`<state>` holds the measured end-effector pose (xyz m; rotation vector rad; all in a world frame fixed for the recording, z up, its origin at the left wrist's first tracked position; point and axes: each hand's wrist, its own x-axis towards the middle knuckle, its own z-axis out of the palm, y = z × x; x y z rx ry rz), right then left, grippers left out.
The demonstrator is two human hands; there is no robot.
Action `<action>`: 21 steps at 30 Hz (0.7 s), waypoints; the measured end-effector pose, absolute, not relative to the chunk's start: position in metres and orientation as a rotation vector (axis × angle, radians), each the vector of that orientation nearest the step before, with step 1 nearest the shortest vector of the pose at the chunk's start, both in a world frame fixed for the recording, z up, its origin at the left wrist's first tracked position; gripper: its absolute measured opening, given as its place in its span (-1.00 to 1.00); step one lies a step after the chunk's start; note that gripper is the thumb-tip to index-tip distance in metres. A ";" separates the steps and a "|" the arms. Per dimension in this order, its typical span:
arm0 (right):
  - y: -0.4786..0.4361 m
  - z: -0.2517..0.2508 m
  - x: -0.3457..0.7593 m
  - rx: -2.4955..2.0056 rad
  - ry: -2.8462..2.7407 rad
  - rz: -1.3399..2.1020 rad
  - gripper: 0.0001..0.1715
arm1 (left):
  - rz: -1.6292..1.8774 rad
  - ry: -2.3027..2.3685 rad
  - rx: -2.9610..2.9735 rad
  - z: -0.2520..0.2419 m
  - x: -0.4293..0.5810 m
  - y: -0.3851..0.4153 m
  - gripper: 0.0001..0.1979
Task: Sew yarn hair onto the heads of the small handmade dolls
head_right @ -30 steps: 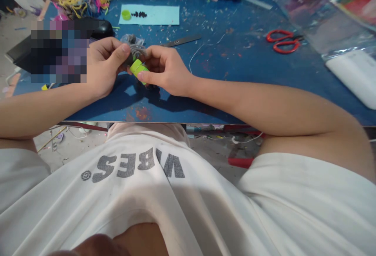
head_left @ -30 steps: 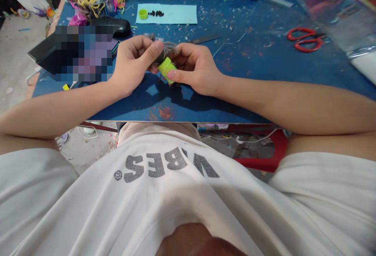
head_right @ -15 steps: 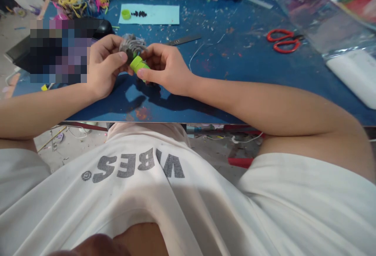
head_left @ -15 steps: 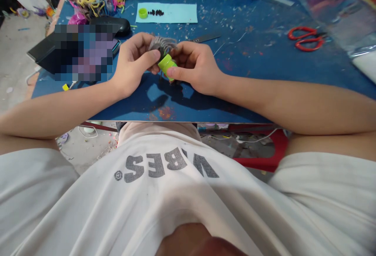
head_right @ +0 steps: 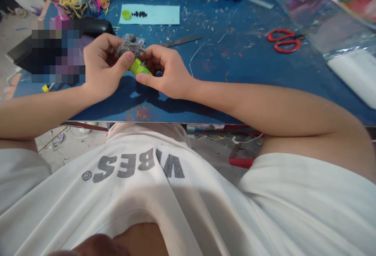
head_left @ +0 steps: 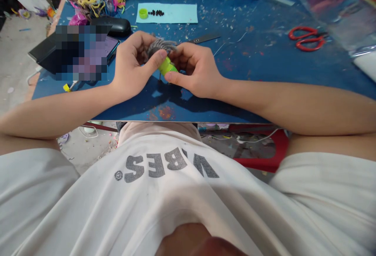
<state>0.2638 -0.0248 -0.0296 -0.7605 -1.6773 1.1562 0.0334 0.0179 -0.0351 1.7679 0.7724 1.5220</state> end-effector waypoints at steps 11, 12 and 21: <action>-0.009 -0.045 0.264 -0.664 -1.704 1.013 -0.27 | 1.730 0.636 2.292 -0.017 0.009 0.017 -0.42; -0.009 -0.045 0.265 -0.682 -1.714 0.980 -0.27 | 1.686 0.639 2.351 -0.017 0.006 0.023 -0.43; -0.017 -0.044 0.266 -0.820 -1.809 0.718 -0.40 | 1.672 0.430 2.579 -0.021 0.003 0.028 -0.76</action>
